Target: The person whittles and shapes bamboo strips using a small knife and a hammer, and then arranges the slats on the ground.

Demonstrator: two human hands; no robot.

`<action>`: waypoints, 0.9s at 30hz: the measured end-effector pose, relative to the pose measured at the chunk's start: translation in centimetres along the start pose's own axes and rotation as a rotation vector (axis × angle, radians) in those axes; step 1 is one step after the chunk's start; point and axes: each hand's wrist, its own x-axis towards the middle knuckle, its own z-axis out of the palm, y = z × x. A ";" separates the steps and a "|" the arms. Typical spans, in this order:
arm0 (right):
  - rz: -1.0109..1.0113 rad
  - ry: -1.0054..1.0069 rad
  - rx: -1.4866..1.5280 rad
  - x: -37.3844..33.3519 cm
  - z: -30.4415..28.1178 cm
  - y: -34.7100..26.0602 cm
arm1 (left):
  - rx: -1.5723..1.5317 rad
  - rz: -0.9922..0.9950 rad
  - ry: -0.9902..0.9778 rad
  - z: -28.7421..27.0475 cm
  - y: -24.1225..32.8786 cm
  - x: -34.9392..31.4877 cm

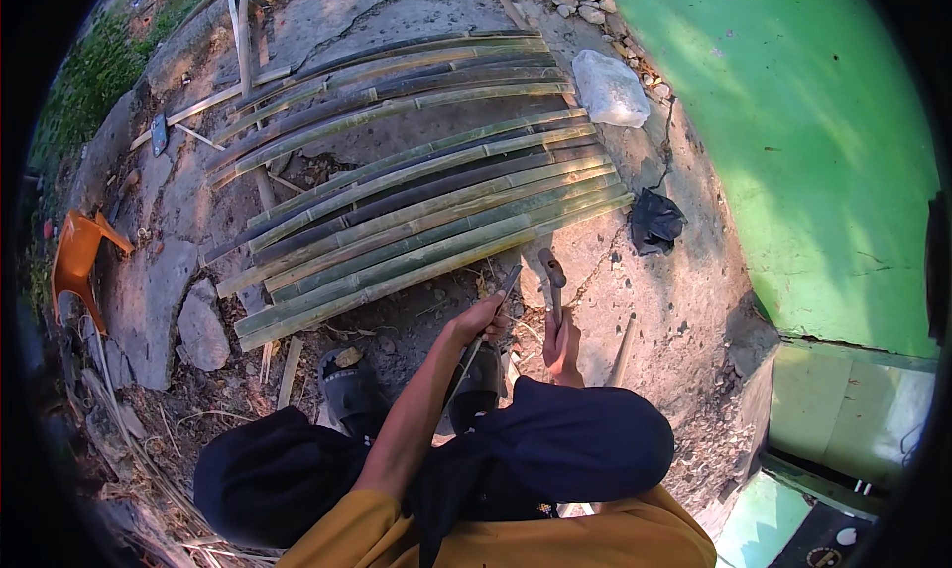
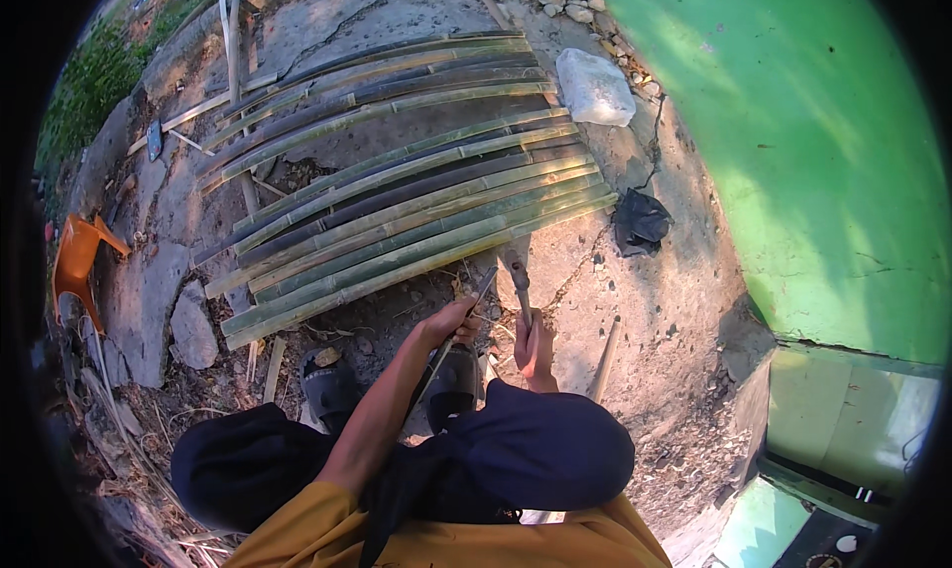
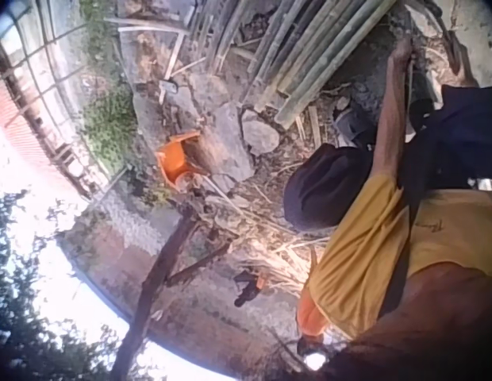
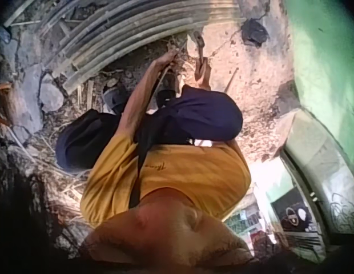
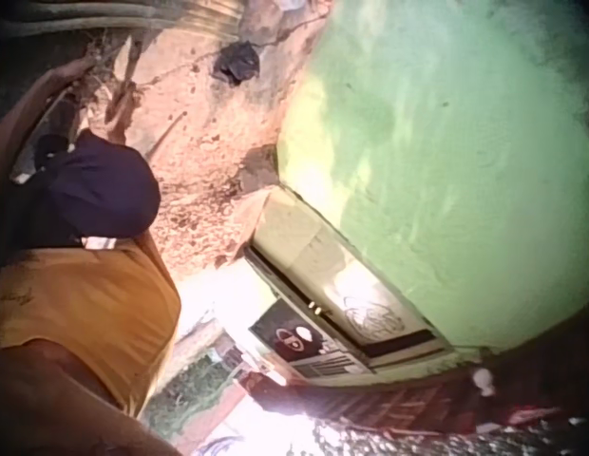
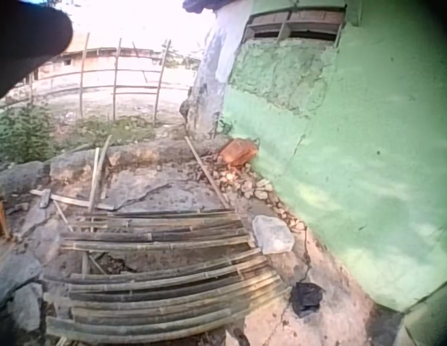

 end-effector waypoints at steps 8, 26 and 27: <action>0.093 -0.021 0.008 2.4 0.8 -1.3 | -0.015 -0.028 0.018 0.3 -0.1 -0.4; 0.317 -0.086 -0.022 -3.0 1.6 4.1 | 1.192 0.023 0.567 2.7 -2.7 0.9; 0.320 -0.091 -0.020 -3.0 1.4 4.0 | 1.191 0.018 0.569 2.6 -2.5 1.0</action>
